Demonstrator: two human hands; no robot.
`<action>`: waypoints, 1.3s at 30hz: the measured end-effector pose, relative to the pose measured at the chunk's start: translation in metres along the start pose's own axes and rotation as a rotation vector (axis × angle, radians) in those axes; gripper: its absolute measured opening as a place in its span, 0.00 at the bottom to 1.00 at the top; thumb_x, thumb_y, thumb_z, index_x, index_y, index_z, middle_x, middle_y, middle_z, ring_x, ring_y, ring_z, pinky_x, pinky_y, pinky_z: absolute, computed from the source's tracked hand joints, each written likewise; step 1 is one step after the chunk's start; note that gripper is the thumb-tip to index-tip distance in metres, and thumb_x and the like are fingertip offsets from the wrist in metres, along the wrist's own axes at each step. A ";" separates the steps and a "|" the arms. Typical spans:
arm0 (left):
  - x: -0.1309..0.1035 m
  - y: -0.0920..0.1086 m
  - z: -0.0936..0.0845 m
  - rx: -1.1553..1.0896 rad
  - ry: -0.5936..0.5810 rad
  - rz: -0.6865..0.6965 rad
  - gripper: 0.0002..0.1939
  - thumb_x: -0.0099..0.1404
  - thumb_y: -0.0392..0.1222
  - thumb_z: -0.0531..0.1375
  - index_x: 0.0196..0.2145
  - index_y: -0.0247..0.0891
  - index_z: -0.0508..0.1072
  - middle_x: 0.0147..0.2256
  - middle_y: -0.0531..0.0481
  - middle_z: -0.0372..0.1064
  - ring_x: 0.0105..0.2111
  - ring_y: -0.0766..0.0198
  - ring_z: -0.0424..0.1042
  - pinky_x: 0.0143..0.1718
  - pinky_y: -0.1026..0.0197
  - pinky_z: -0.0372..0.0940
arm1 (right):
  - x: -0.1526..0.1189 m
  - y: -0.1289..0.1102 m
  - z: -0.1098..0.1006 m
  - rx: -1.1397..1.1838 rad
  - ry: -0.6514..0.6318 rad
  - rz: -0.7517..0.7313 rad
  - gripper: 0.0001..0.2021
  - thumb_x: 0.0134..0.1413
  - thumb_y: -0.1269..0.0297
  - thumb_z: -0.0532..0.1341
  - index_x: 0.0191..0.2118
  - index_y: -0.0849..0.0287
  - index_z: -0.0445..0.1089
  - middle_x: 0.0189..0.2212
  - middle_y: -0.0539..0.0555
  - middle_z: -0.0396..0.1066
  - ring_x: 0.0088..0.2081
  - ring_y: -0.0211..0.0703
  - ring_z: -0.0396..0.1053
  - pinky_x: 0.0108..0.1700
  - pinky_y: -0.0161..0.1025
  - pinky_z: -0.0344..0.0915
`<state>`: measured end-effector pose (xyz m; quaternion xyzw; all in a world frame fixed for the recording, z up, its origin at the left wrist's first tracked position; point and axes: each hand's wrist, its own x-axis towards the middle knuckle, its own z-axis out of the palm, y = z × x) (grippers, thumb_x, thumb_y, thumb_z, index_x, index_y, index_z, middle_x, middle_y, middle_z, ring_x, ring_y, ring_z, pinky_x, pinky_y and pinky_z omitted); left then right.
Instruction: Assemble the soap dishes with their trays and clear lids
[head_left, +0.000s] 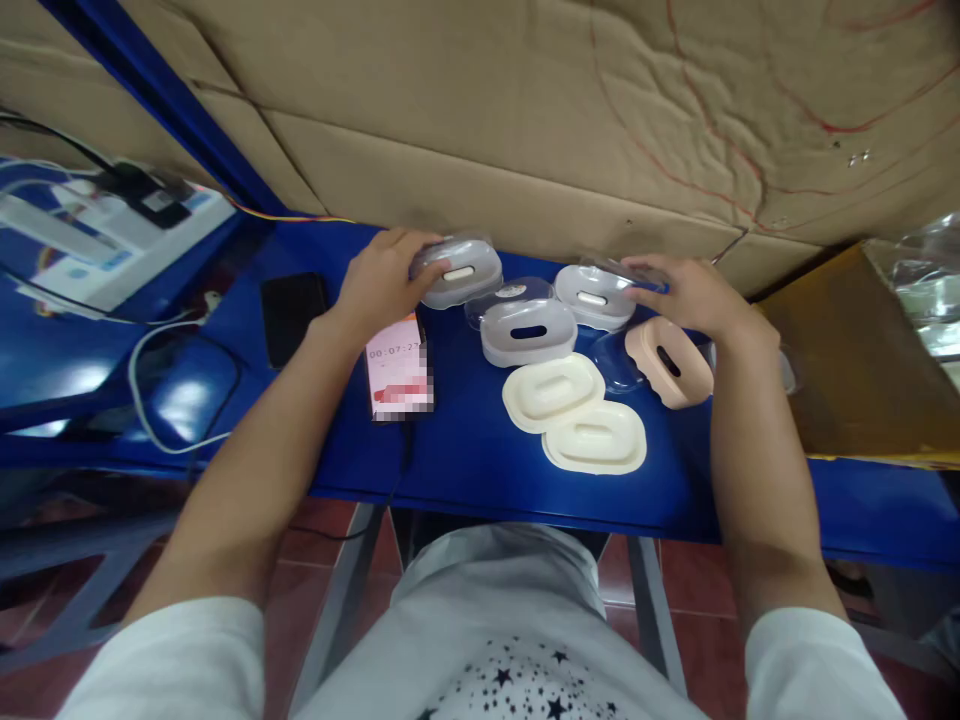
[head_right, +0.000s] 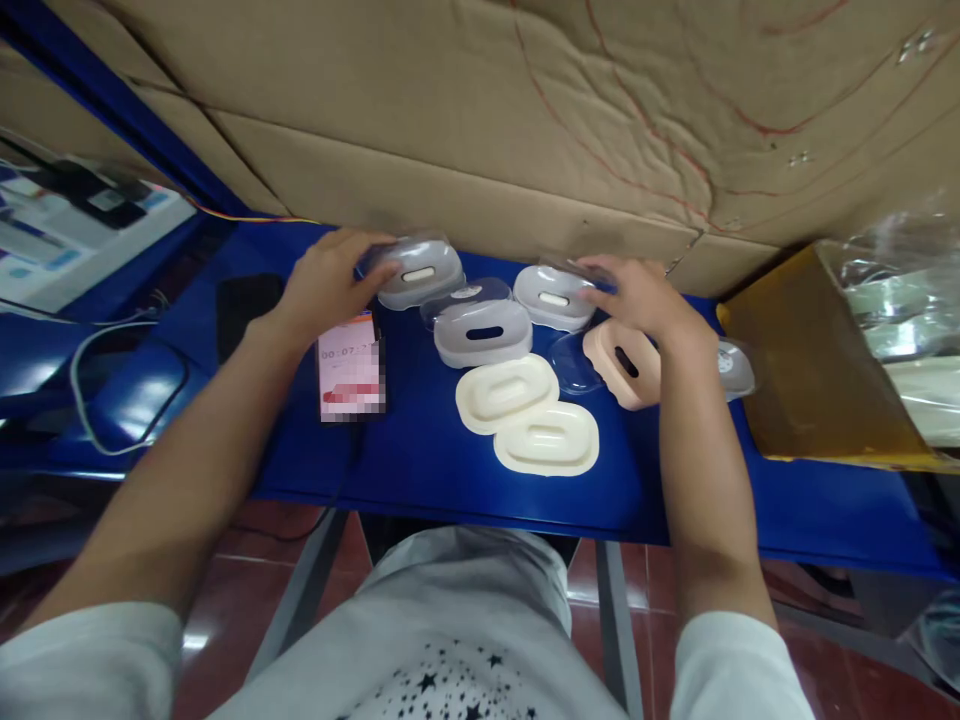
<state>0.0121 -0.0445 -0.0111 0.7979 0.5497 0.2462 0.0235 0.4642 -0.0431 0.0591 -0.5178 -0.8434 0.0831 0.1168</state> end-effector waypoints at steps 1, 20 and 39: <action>-0.001 0.000 -0.001 0.017 0.007 -0.012 0.38 0.84 0.68 0.41 0.68 0.39 0.73 0.61 0.46 0.75 0.58 0.57 0.68 0.62 0.48 0.64 | 0.000 -0.002 -0.002 -0.030 0.017 0.017 0.22 0.71 0.59 0.65 0.67 0.55 0.76 0.65 0.62 0.79 0.66 0.68 0.77 0.70 0.67 0.68; -0.011 0.021 0.016 0.108 -0.065 0.161 0.22 0.82 0.56 0.54 0.62 0.43 0.77 0.77 0.39 0.55 0.73 0.37 0.56 0.69 0.29 0.56 | 0.011 -0.046 0.036 -0.025 -0.168 -0.065 0.24 0.74 0.59 0.59 0.69 0.59 0.76 0.64 0.60 0.80 0.64 0.63 0.78 0.67 0.54 0.71; -0.007 0.028 0.020 0.043 -0.097 0.003 0.29 0.85 0.62 0.48 0.63 0.40 0.75 0.80 0.40 0.49 0.78 0.42 0.50 0.76 0.33 0.45 | -0.019 -0.056 -0.022 -0.057 -0.147 0.131 0.26 0.71 0.59 0.63 0.70 0.58 0.74 0.68 0.66 0.76 0.68 0.66 0.74 0.72 0.61 0.65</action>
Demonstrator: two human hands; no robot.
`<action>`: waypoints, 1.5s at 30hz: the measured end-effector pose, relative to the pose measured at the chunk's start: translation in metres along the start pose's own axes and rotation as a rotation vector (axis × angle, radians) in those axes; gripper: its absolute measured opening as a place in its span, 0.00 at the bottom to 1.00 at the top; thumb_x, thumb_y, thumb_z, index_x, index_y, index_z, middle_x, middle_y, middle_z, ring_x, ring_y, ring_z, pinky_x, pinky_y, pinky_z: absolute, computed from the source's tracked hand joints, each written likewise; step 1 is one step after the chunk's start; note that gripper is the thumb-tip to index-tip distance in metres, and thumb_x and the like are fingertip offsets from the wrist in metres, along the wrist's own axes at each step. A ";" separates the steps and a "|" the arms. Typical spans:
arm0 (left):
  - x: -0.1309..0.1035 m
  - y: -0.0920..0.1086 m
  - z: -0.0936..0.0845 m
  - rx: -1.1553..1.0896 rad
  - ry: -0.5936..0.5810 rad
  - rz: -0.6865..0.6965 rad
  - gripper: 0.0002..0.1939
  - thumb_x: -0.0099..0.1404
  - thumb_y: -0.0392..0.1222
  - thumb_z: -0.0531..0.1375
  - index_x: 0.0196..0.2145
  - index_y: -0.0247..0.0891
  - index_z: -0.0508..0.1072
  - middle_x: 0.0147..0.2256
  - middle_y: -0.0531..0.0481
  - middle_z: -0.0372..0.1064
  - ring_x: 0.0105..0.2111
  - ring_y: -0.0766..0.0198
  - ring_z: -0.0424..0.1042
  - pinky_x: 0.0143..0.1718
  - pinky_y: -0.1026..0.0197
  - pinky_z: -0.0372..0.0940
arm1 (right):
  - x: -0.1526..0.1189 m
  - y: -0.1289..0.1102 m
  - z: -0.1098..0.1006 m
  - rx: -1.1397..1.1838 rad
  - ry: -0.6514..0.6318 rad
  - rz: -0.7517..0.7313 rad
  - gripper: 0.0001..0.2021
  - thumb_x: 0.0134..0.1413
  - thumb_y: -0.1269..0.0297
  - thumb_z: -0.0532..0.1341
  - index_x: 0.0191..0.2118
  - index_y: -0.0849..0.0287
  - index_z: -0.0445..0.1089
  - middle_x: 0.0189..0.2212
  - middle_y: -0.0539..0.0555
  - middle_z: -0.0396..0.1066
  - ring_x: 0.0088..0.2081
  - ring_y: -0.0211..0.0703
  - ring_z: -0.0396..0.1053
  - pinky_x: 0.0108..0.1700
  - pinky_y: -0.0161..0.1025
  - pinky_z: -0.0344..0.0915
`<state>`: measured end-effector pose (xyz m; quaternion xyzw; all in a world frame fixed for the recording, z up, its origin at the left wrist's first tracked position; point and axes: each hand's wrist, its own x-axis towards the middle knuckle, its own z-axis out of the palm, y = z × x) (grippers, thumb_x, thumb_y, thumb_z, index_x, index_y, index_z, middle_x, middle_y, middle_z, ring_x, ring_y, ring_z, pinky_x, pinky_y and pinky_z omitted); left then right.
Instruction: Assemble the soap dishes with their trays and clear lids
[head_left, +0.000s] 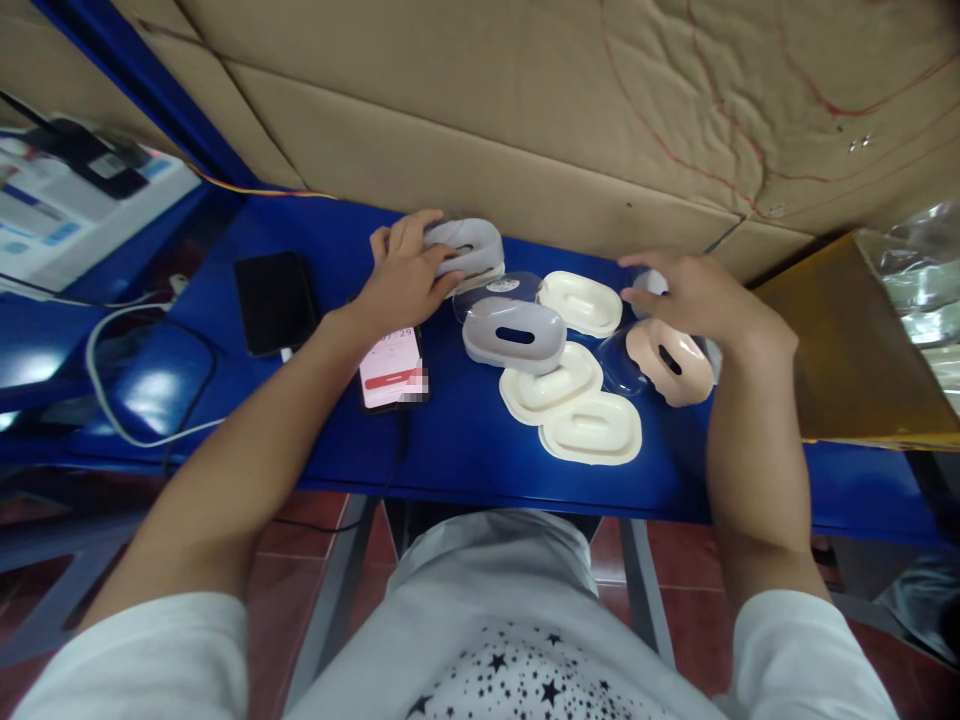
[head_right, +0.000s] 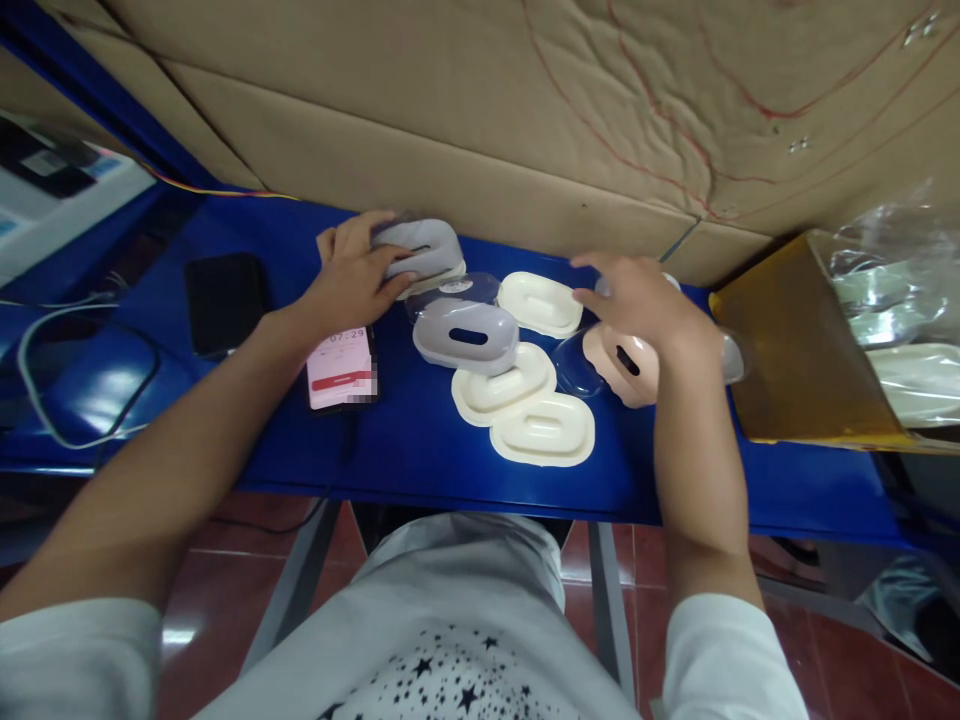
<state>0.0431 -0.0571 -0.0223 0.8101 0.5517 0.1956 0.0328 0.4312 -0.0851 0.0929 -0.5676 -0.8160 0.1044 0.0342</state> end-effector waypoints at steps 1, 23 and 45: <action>0.000 0.001 -0.001 -0.014 0.002 -0.020 0.31 0.85 0.64 0.46 0.64 0.39 0.74 0.80 0.40 0.49 0.78 0.42 0.49 0.76 0.34 0.46 | 0.003 -0.010 0.009 0.035 0.030 -0.113 0.26 0.73 0.58 0.61 0.71 0.57 0.73 0.70 0.65 0.74 0.70 0.65 0.71 0.74 0.62 0.63; 0.002 -0.009 -0.014 0.083 0.004 -0.155 0.27 0.82 0.62 0.49 0.59 0.40 0.72 0.75 0.50 0.54 0.67 0.54 0.50 0.68 0.40 0.48 | -0.004 -0.047 0.044 -0.103 -0.023 -0.270 0.25 0.80 0.51 0.53 0.67 0.58 0.76 0.65 0.69 0.76 0.66 0.73 0.72 0.68 0.71 0.62; -0.042 0.086 -0.033 -0.153 -0.236 0.525 0.22 0.80 0.51 0.61 0.66 0.43 0.74 0.72 0.38 0.66 0.71 0.40 0.67 0.72 0.37 0.64 | -0.212 -0.076 0.143 0.091 0.246 -0.097 0.45 0.75 0.61 0.63 0.84 0.29 0.39 0.75 0.57 0.67 0.72 0.71 0.69 0.65 0.78 0.71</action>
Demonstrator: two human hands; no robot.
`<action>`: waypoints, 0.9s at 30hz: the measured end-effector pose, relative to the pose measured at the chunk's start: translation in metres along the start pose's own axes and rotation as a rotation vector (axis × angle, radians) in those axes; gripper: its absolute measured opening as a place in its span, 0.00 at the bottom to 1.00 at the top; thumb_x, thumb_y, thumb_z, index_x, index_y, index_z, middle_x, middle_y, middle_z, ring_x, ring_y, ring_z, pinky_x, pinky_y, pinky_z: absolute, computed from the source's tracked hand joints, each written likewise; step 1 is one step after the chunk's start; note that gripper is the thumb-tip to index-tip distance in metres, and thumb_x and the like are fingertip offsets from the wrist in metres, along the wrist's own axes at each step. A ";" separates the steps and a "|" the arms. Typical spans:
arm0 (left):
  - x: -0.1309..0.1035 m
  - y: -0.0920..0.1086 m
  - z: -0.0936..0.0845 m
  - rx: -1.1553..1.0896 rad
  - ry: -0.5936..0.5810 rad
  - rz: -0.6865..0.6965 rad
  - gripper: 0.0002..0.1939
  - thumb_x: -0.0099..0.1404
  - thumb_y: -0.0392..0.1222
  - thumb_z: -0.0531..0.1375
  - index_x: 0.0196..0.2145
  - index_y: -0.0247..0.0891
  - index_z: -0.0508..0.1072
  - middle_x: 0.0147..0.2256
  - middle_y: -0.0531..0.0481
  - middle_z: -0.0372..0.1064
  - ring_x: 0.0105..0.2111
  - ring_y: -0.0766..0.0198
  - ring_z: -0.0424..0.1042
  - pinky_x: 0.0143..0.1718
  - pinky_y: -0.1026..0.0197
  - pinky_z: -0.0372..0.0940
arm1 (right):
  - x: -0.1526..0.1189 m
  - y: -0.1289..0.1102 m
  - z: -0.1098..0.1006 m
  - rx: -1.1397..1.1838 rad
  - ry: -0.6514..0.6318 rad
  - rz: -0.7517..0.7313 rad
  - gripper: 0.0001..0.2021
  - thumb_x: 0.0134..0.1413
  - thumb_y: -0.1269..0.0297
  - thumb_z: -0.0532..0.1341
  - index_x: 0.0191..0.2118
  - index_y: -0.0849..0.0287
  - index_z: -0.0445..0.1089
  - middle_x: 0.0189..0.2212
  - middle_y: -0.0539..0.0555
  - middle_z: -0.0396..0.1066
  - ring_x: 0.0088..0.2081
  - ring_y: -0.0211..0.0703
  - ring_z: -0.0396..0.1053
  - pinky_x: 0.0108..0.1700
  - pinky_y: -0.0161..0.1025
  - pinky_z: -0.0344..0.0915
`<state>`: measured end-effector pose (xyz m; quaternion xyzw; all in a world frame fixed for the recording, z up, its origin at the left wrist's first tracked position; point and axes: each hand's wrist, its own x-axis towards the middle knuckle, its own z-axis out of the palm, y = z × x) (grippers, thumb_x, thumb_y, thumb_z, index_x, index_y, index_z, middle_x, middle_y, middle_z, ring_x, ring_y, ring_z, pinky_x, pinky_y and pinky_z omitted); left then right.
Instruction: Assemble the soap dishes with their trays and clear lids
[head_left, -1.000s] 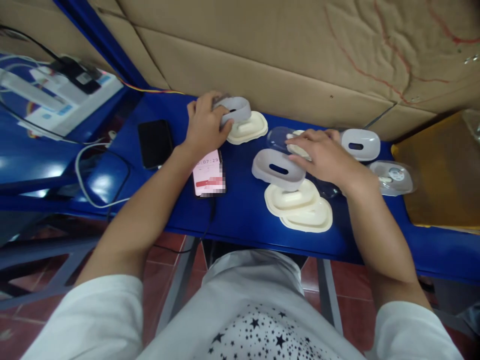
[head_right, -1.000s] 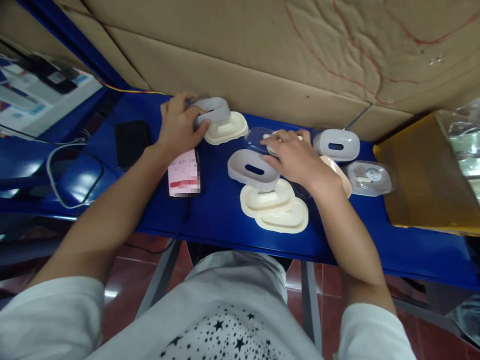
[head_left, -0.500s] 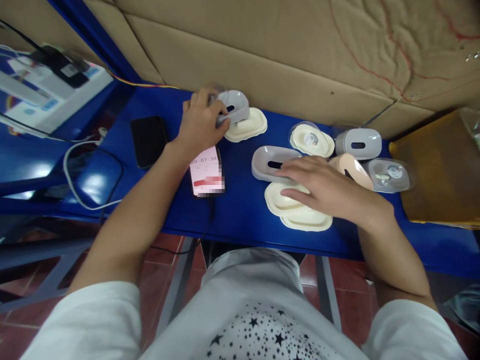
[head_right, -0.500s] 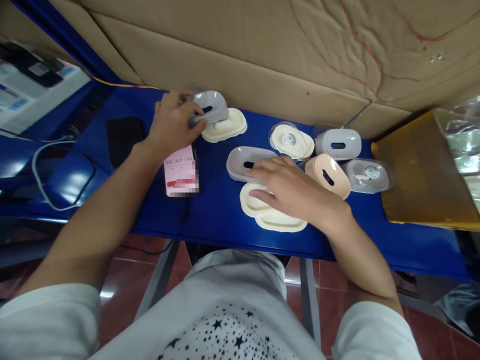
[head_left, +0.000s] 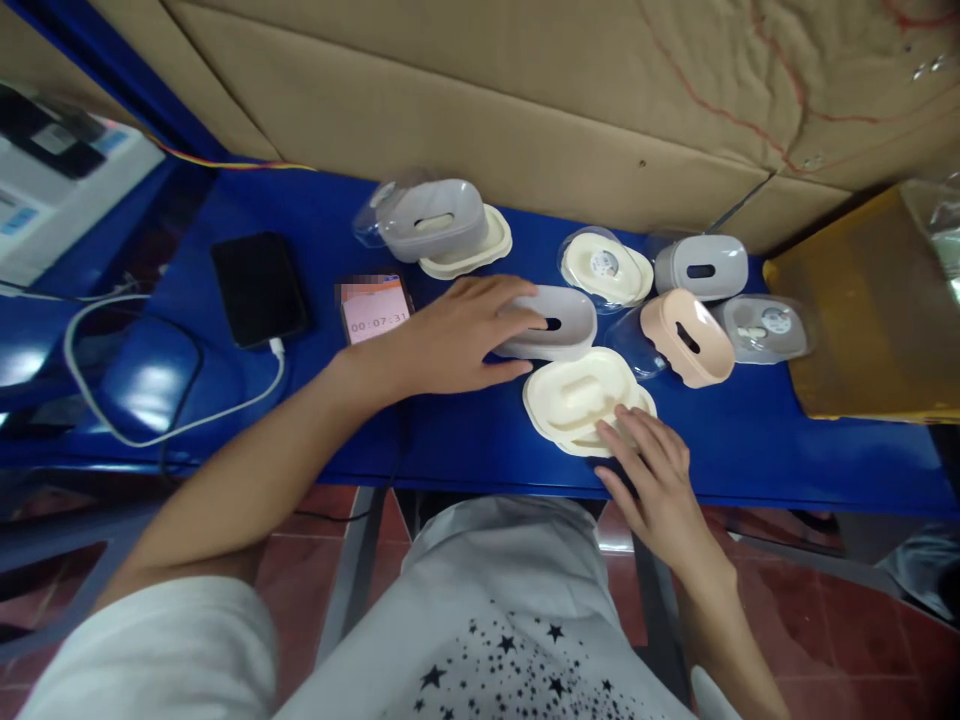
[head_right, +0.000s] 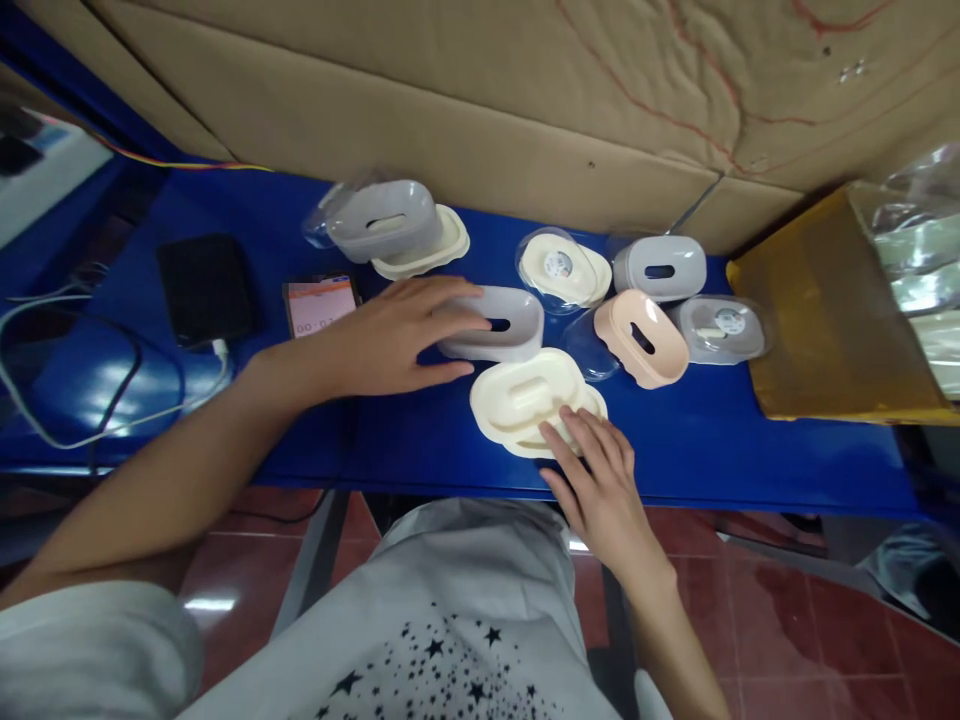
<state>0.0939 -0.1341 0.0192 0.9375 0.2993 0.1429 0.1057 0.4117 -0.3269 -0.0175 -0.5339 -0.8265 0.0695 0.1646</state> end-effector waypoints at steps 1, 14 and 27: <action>-0.001 0.002 0.003 -0.002 -0.035 0.017 0.21 0.80 0.49 0.61 0.66 0.42 0.74 0.72 0.37 0.67 0.71 0.40 0.68 0.71 0.38 0.65 | 0.002 -0.002 0.000 -0.003 -0.004 -0.002 0.45 0.75 0.62 0.63 0.84 0.29 0.38 0.76 0.57 0.66 0.72 0.71 0.69 0.65 0.77 0.71; -0.021 0.024 0.020 0.129 0.102 0.084 0.21 0.81 0.51 0.62 0.65 0.40 0.77 0.61 0.39 0.79 0.58 0.45 0.78 0.56 0.46 0.74 | 0.057 -0.023 0.016 -0.038 -0.024 -0.059 0.44 0.77 0.61 0.60 0.85 0.36 0.35 0.74 0.61 0.68 0.70 0.68 0.73 0.62 0.71 0.77; -0.026 0.045 0.027 0.193 0.025 0.190 0.20 0.80 0.48 0.64 0.65 0.42 0.75 0.63 0.43 0.79 0.58 0.46 0.76 0.54 0.43 0.69 | 0.074 0.016 -0.021 -0.008 -0.063 -0.123 0.41 0.76 0.63 0.63 0.84 0.34 0.44 0.78 0.56 0.62 0.77 0.66 0.62 0.74 0.75 0.64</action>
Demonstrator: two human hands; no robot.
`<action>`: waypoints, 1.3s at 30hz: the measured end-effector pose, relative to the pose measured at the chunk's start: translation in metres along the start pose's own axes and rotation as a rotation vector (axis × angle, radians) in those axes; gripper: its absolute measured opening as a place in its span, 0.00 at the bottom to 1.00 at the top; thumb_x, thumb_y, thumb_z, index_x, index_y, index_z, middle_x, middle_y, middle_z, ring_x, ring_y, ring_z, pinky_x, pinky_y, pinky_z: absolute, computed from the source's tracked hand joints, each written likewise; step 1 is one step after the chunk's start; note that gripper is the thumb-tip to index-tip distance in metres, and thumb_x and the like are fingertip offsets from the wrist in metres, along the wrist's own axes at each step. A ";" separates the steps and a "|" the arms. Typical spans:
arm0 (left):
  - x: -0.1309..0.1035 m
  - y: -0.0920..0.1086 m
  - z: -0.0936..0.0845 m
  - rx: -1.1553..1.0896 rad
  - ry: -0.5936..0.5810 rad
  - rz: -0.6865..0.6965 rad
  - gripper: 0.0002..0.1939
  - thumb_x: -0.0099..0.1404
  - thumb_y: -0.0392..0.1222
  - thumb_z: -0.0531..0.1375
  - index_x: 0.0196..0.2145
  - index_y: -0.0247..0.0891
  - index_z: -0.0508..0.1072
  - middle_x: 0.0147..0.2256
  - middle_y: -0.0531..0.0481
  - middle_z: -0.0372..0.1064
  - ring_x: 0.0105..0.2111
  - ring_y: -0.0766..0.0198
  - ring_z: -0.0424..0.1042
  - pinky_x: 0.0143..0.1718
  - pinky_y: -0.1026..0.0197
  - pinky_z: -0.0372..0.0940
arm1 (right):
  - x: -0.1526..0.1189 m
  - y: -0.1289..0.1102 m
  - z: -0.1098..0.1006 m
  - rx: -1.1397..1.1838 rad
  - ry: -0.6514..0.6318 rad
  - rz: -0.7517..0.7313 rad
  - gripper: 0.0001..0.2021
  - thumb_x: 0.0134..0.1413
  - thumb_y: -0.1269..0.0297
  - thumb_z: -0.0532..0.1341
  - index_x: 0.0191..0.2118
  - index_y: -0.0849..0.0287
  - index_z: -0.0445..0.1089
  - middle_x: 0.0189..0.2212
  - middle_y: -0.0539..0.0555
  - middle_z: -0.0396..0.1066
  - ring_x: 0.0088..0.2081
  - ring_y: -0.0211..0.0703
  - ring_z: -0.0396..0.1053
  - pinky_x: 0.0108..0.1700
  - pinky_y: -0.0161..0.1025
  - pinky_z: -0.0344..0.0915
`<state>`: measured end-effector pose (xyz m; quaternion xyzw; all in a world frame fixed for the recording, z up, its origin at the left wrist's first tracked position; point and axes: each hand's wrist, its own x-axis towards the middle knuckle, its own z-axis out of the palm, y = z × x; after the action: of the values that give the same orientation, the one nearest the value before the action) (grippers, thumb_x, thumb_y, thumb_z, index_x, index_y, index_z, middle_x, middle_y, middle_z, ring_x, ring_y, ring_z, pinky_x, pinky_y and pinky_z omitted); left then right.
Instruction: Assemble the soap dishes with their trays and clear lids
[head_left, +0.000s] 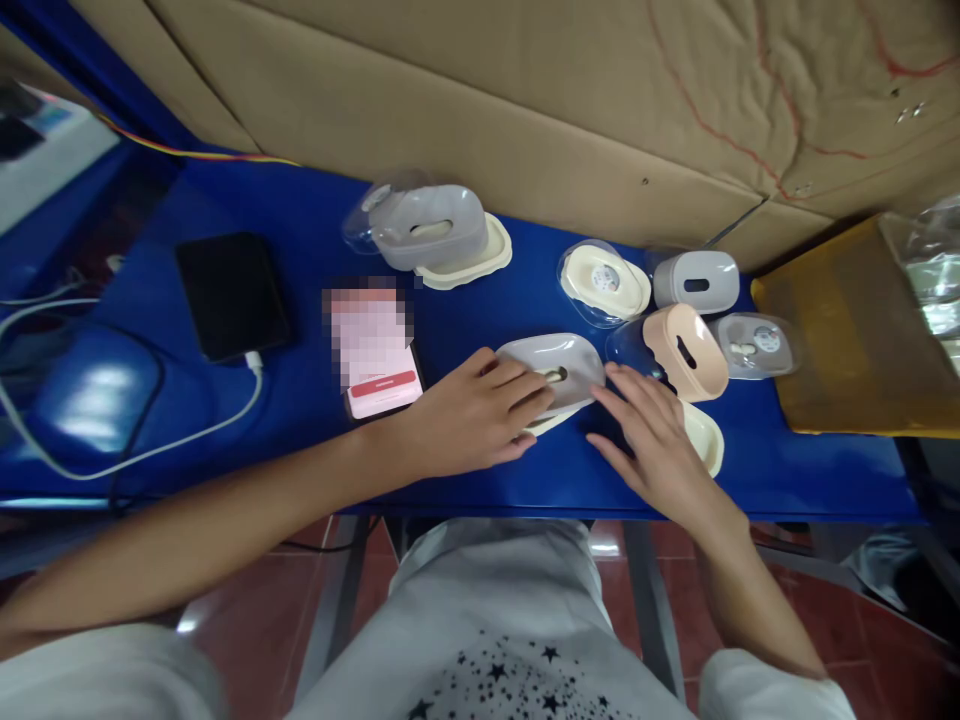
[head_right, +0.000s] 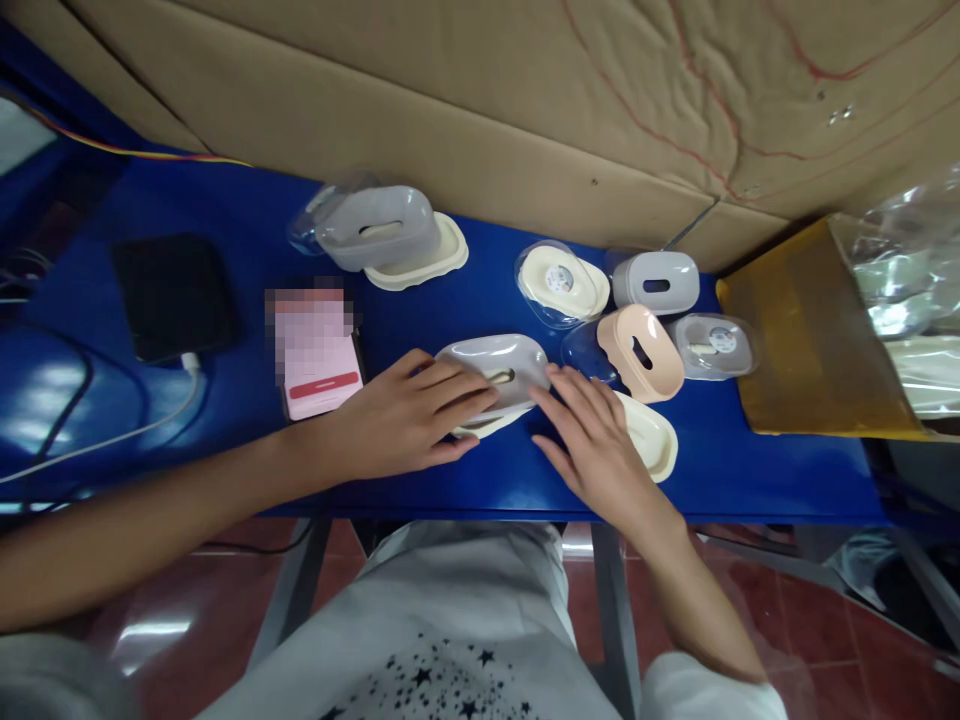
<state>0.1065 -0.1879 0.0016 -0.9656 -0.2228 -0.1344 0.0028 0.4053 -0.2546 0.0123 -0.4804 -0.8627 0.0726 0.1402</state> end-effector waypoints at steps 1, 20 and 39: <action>0.000 -0.003 0.000 -0.005 0.009 0.009 0.20 0.80 0.44 0.63 0.66 0.42 0.74 0.62 0.43 0.79 0.58 0.47 0.76 0.55 0.43 0.69 | 0.013 0.003 -0.001 0.013 -0.025 -0.069 0.38 0.77 0.63 0.62 0.83 0.37 0.49 0.77 0.57 0.64 0.76 0.64 0.64 0.74 0.72 0.65; -0.004 -0.040 0.004 -0.168 0.063 -0.182 0.24 0.75 0.42 0.67 0.66 0.36 0.72 0.69 0.32 0.69 0.69 0.38 0.71 0.67 0.36 0.71 | 0.056 0.017 0.007 -0.276 0.054 -0.444 0.21 0.73 0.76 0.63 0.67 0.64 0.75 0.58 0.62 0.83 0.57 0.56 0.79 0.61 0.54 0.68; -0.004 -0.046 0.007 0.011 0.081 -0.018 0.17 0.78 0.48 0.68 0.59 0.40 0.80 0.66 0.35 0.74 0.67 0.34 0.71 0.63 0.34 0.75 | 0.063 0.006 0.018 -0.405 0.206 -0.449 0.07 0.74 0.71 0.63 0.44 0.62 0.80 0.40 0.59 0.82 0.42 0.53 0.78 0.52 0.49 0.74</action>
<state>0.0849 -0.1477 -0.0084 -0.9572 -0.2321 -0.1723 0.0157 0.3733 -0.1979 0.0041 -0.3011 -0.9253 -0.1825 0.1407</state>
